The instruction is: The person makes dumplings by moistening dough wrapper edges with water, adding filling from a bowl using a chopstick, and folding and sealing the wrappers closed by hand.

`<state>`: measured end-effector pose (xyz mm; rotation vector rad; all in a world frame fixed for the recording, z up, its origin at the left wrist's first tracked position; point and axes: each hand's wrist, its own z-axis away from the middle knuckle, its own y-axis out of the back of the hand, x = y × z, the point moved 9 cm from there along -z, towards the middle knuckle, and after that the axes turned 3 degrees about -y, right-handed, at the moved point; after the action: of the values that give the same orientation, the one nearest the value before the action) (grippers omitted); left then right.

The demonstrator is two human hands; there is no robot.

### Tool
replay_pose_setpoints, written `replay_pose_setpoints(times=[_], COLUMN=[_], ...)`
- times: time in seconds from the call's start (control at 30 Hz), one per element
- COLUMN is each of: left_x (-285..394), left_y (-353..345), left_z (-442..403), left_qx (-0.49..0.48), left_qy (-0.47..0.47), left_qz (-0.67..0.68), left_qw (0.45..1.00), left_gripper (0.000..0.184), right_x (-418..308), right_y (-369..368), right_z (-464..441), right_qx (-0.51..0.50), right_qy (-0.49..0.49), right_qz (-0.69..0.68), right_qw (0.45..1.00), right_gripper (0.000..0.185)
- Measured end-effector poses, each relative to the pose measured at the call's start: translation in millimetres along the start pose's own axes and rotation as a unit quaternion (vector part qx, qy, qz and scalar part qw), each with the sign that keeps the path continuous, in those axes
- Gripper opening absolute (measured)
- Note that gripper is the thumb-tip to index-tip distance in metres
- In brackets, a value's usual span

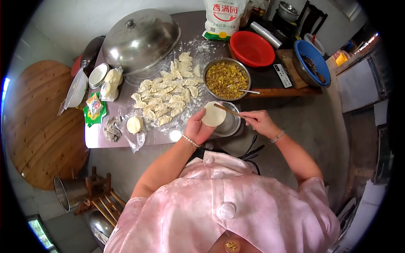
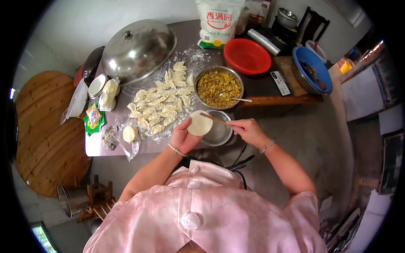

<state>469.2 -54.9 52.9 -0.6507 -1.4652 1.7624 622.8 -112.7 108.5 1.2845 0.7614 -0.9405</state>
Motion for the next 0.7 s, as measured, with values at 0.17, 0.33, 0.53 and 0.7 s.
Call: replay_pose_setpoints(times=[0.17,0.33,0.53,0.7], left_x=[2,12,20,18], left_y=[11,14,19,25], left_z=[3,9,11,9], left_qx=[0.025,-0.01,-0.023,-0.011], left_qy=[0.001,0.012,-0.018,0.012], left_qz=[-0.029,-0.061,-0.138,-0.017], left_qw=[0.999,0.998,0.99,1.0], left_gripper=[0.049,0.05,0.054,0.056], right_x=[26,62,94,78], right_y=[-1,-7,-33,-25], right_z=[1,-10,-39,-36], right_qx=[-0.003,-0.046,-0.027,-0.02], right_qy=[-0.067,-0.145,-0.094,-0.067], right_qz=[-0.041,0.034,0.299,0.27], right_qw=[0.997,0.988,0.949,0.96], right_gripper=[0.027,0.024,0.021,0.021])
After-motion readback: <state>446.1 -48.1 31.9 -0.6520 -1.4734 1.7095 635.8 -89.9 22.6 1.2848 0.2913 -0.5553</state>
